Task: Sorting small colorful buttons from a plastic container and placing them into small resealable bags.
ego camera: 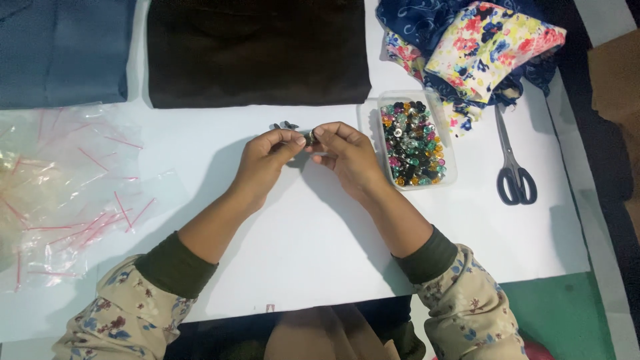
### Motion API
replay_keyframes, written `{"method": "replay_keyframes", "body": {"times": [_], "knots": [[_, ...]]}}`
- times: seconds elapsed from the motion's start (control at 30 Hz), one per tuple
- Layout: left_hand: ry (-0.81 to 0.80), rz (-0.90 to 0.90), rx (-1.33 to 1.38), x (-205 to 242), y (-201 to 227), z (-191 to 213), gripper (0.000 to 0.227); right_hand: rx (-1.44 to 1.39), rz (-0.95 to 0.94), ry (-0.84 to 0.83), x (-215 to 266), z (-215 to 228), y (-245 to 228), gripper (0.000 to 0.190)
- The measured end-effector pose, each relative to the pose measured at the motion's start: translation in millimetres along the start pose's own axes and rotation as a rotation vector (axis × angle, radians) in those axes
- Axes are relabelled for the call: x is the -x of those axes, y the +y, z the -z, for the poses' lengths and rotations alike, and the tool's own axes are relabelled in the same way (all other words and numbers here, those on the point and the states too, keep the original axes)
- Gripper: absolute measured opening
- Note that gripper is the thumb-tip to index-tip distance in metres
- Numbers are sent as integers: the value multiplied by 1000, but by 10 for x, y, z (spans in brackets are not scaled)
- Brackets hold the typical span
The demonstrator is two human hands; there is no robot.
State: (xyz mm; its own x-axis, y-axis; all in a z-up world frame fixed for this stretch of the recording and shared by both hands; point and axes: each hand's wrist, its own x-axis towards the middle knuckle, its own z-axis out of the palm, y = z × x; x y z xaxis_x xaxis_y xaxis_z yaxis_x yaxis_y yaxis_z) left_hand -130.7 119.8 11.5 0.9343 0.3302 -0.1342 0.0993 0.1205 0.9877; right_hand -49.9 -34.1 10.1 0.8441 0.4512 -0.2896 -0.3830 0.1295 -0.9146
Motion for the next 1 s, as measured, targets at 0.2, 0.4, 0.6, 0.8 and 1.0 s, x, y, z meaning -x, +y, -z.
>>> {"method": "replay_keyframes", "body": {"times": [0.2,0.4,0.6,0.8,1.0], "knots": [[42,-276,-215,-87,-207,-213,14,-159,-39,7,-121,229,164,18],[-16,-495,-142,-253,-130,-966,12,-150,264,180,40,635,-271,9],[-116,-400,-89,-385,-195,-1579,9,-52,215,280,279,1207,-514,17],[-88,-599,-378,-341,-214,-1726,6,163,242,366,373,1525,-538,16],[-125,-621,-329,-408,-164,-1555,3,363,407,437,399,1431,-603,16]]}}
